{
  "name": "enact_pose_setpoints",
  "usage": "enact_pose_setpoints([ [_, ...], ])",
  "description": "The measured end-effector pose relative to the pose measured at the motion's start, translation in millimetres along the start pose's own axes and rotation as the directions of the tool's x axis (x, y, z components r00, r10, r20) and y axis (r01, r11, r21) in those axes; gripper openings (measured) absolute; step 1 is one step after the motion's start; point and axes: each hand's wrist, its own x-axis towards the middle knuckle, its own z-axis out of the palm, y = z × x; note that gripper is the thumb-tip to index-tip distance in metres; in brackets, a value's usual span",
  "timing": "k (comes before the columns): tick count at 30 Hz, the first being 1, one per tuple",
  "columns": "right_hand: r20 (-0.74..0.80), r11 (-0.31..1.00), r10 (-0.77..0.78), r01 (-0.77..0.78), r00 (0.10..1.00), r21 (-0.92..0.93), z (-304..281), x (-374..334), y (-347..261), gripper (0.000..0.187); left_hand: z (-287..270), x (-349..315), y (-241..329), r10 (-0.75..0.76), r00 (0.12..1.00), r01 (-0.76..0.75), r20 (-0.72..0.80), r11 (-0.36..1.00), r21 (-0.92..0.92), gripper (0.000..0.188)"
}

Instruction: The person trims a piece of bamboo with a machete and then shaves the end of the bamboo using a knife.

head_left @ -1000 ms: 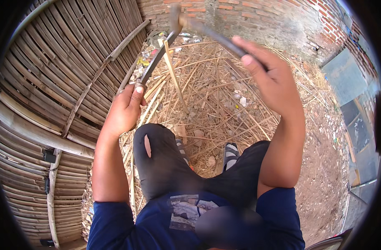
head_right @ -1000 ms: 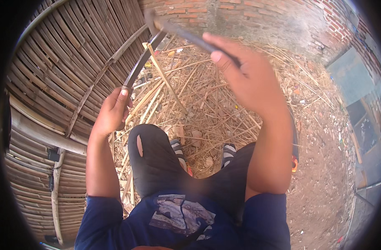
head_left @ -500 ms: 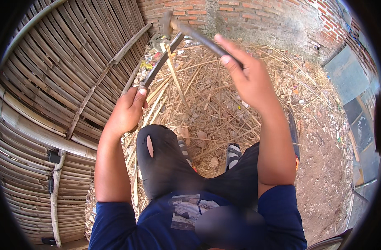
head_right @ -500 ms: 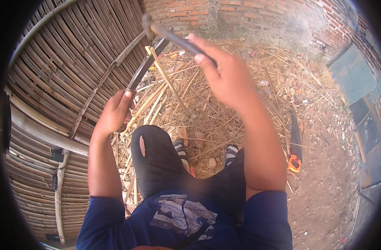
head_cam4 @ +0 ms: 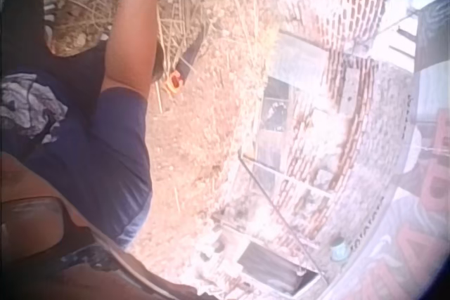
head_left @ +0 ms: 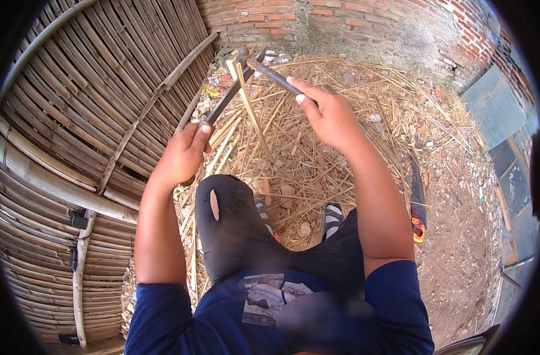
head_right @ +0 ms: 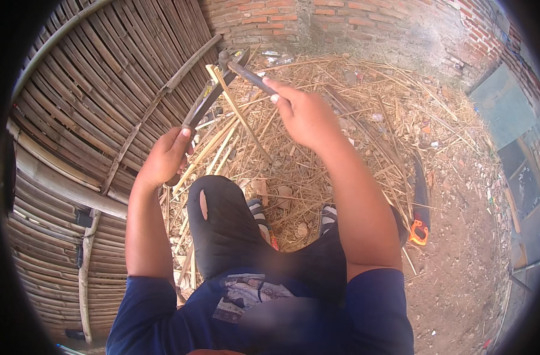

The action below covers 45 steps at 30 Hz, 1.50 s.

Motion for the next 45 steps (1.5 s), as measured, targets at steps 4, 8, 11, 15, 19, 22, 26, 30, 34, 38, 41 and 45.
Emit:
enact_pose_setpoints([
  [4, -0.115, 0.991, 0.003, 0.013, 0.993, 0.134, -17.6, -1.7, -8.3, 0.038, 0.7, -4.7, 5.2, -0.019, 1.000, 0.019, 0.014, 1.000, 0.001, 0.043],
  [8, -0.348, 0.927, -0.117, 0.228, 0.930, 0.297, -34.5, -1.8, -12.5, 0.038, 1.2, -1.3, 2.7, -0.005, 1.000, 0.005, 0.005, 1.000, -0.031, 0.042],
  [11, -0.431, 0.915, -0.235, 0.348, 0.871, 0.205, -30.6, 1.0, 1.6, 0.038, 3.9, 4.1, 4.7, -0.027, 0.999, 0.028, 0.027, 0.998, -0.047, 0.042],
  [15, -0.168, 0.977, -0.207, 0.213, 0.964, 0.018, 16.5, 7.9, 28.4, 0.038, 5.2, 6.3, 3.2, -0.013, 0.999, 0.013, 0.037, 1.000, 0.008, 0.042],
  [19, 0.058, 0.998, 0.057, -0.056, 0.997, -0.014, 4.8, -1.8, -4.3, 0.038, 5.5, 9.1, -3.8, 0.016, 0.999, -0.015, 0.044, 1.000, -0.020, 0.040],
  [22, 0.025, 0.999, 0.034, -0.034, 0.999, -0.001, 6.5, -0.4, 1.7, 0.038, 10.8, 6.6, -6.1, 0.026, 0.999, -0.024, 0.034, 0.998, -0.054, 0.043],
  [26, 0.003, 0.999, -0.007, 0.007, 1.000, -0.040, 4.0, -2.9, 3.7, 0.040, 22.1, -11.2, -13.7, 0.308, 0.944, -0.278, -0.122, 0.937, 0.212, 0.057],
  [30, -0.032, 0.999, -0.045, 0.046, 0.998, 0.018, 4.5, -1.0, 14.3, 0.038, 28.5, -12.3, -11.9, 0.202, 0.967, -0.172, -0.153, 0.967, 0.190, 0.051],
  [34, -0.038, 0.989, 0.078, -0.073, 0.996, 0.128, -22.8, -4.3, -4.8, 0.038, 22.0, -10.6, -11.3, 0.154, 0.977, -0.125, -0.148, 0.974, 0.188, 0.044],
  [38, -0.345, 0.944, -0.109, 0.205, 0.932, 0.257, -39.2, -6.1, -6.2, 0.038, 25.6, -4.7, -13.9, 0.143, 0.972, -0.107, -0.185, 0.976, 0.191, 0.043],
  [41, -0.434, 0.914, -0.154, 0.295, 0.887, 0.278, -32.8, -2.9, -6.6, 0.037, 21.5, -2.0, -17.1, 0.145, 0.963, -0.102, -0.226, 0.976, 0.191, 0.044],
  [45, -0.263, 0.957, -0.172, 0.224, 0.950, 0.185, 14.9, 2.8, 35.8, 0.038, 23.9, 1.5, -12.3, 0.148, 0.968, -0.104, -0.204, 0.972, 0.210, 0.043],
])
